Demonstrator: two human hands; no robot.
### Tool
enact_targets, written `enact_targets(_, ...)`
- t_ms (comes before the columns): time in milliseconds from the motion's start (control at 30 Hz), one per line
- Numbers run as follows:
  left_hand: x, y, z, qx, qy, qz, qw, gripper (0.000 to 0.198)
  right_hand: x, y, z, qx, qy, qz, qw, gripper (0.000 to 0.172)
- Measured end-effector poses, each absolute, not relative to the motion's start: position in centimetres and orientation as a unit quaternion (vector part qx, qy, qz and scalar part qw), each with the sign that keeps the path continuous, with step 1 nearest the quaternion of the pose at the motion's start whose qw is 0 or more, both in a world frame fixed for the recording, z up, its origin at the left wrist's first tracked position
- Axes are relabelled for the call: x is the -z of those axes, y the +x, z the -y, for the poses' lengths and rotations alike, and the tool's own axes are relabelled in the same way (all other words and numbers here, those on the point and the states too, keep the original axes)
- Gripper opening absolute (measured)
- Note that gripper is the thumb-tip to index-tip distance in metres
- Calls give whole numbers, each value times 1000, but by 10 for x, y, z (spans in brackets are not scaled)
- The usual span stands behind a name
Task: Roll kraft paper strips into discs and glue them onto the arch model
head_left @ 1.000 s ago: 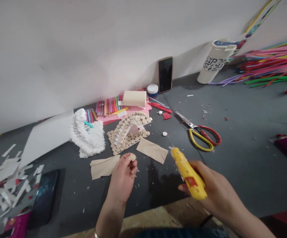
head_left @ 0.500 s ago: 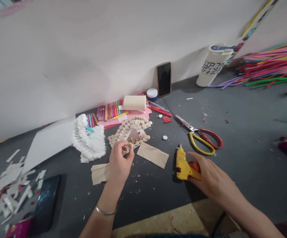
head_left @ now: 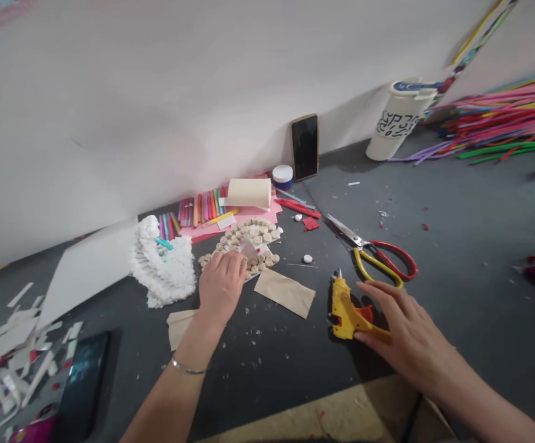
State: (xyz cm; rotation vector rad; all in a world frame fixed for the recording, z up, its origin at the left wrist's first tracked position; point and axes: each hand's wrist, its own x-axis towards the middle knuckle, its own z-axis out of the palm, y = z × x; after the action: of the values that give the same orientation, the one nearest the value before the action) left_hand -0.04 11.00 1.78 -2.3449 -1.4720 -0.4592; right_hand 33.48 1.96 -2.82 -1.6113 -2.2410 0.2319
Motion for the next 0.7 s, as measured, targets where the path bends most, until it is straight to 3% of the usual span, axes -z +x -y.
enact_targets(233,-20,-4,-125,93,-862,475,150,19,23,333,-22,-118,-562,785,233,54)
enact_targets(467,-13,-7,-135,86,-881,457,89,30,23,332,-20,-157,-561,779,234,55)
enact_targets(700,-9,-8,-141,67,-884,450,105,32,21,328,-18,-200,-561,772,224,55)
